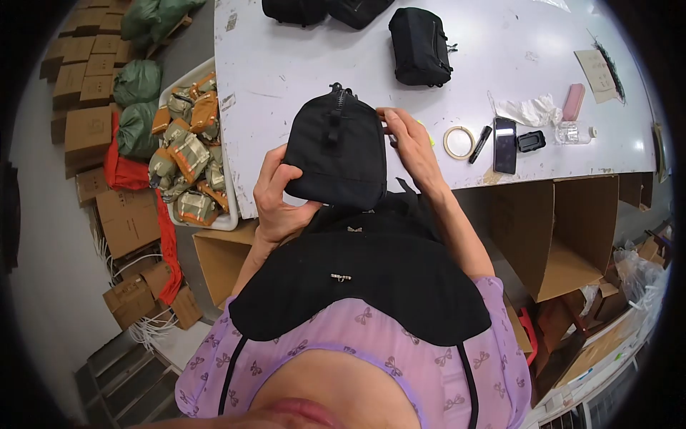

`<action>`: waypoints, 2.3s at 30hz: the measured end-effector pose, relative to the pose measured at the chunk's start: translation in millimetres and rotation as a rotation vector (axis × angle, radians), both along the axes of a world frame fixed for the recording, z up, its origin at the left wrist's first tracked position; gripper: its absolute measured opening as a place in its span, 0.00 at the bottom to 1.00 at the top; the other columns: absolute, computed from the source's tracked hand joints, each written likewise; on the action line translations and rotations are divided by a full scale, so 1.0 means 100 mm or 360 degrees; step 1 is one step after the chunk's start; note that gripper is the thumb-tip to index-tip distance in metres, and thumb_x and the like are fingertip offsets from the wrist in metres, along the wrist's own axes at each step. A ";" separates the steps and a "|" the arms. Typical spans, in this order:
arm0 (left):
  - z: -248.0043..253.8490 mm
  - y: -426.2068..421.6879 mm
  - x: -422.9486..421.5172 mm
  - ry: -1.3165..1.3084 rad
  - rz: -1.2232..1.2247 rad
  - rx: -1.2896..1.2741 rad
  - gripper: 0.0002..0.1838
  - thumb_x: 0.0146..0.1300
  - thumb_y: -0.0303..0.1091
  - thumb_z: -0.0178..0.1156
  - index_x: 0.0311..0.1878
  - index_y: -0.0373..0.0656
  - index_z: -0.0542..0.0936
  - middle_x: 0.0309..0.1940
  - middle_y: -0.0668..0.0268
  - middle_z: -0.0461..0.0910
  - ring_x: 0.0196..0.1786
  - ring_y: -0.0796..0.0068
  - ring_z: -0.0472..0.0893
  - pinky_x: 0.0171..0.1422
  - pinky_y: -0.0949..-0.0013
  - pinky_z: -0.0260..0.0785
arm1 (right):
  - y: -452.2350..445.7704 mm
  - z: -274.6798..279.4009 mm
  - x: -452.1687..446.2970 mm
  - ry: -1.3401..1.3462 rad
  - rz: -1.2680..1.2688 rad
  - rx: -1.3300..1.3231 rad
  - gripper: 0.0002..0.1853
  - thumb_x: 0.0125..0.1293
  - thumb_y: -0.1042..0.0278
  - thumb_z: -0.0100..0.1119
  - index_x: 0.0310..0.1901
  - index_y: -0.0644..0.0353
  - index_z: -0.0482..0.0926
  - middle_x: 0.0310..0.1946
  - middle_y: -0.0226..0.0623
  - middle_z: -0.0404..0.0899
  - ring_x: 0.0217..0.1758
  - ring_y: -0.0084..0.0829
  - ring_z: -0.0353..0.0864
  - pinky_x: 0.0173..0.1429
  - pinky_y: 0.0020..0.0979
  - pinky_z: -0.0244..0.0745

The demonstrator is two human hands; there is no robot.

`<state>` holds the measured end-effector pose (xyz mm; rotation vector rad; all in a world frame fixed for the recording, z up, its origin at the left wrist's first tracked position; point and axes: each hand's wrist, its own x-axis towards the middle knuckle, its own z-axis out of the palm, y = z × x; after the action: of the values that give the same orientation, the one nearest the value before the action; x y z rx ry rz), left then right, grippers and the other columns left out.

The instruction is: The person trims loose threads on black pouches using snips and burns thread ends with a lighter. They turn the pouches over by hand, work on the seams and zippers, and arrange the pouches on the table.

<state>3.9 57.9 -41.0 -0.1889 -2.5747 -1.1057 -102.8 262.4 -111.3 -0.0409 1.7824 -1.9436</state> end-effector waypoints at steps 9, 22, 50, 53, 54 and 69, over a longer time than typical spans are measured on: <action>0.08 0.02 -0.05 -0.0066 -0.0080 -0.0115 0.23 0.30 0.26 0.77 0.31 0.41 0.74 0.38 0.59 0.74 0.39 0.60 0.79 0.38 0.64 0.73 | -0.13 0.34 0.11 0.0419 0.0085 0.0048 0.21 0.70 0.61 0.59 0.57 0.66 0.74 0.41 0.39 0.82 0.42 0.23 0.79 0.46 0.26 0.74; 0.03 -0.02 -0.10 0.0098 -0.0184 -0.0197 0.27 0.29 0.40 0.81 0.31 0.45 0.75 0.37 0.58 0.69 0.32 0.61 0.75 0.32 0.63 0.68 | -0.13 0.28 0.02 -0.0154 -0.0003 -0.0351 0.14 0.74 0.67 0.53 0.51 0.70 0.78 0.31 0.27 0.82 0.33 0.11 0.75 0.38 0.16 0.71; 0.97 0.48 -0.13 0.0008 -0.1541 0.2331 0.20 0.73 0.32 0.48 0.64 0.33 0.66 0.42 0.50 0.82 0.50 0.58 0.78 0.66 0.54 0.63 | -0.04 0.11 0.05 -0.0026 0.0071 -0.0310 0.14 0.74 0.65 0.54 0.51 0.66 0.79 0.34 0.23 0.81 0.35 0.09 0.74 0.39 0.14 0.67; 1.02 0.61 -0.16 0.0125 -0.1875 0.2557 0.25 0.70 0.30 0.52 0.62 0.20 0.63 0.48 0.44 0.81 0.55 0.58 0.80 0.62 0.57 0.65 | 0.01 -0.01 0.05 -0.0047 0.0106 -0.0409 0.13 0.75 0.66 0.53 0.52 0.68 0.78 0.37 0.24 0.81 0.38 0.10 0.75 0.43 0.13 0.68; 1.05 0.64 -0.17 0.0150 -0.1928 0.2715 0.25 0.70 0.30 0.52 0.62 0.19 0.62 0.49 0.44 0.80 0.56 0.58 0.80 0.61 0.57 0.66 | 0.02 0.01 0.06 -0.0036 0.0091 -0.0377 0.13 0.75 0.66 0.53 0.52 0.68 0.78 0.37 0.24 0.82 0.38 0.10 0.75 0.43 0.13 0.68; 1.16 0.66 -0.26 0.0249 -0.2084 0.2546 0.23 0.70 0.35 0.57 0.56 0.23 0.69 0.50 0.50 0.79 0.43 0.63 0.79 0.46 0.66 0.72 | 0.07 -0.10 0.02 -0.0097 0.0082 -0.0436 0.14 0.75 0.65 0.54 0.52 0.67 0.79 0.38 0.24 0.82 0.38 0.10 0.76 0.43 0.14 0.70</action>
<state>-22.5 123.6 75.0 -1.4047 -0.4971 -2.8199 -100.8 268.9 -121.2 -0.1182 1.4522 -2.1146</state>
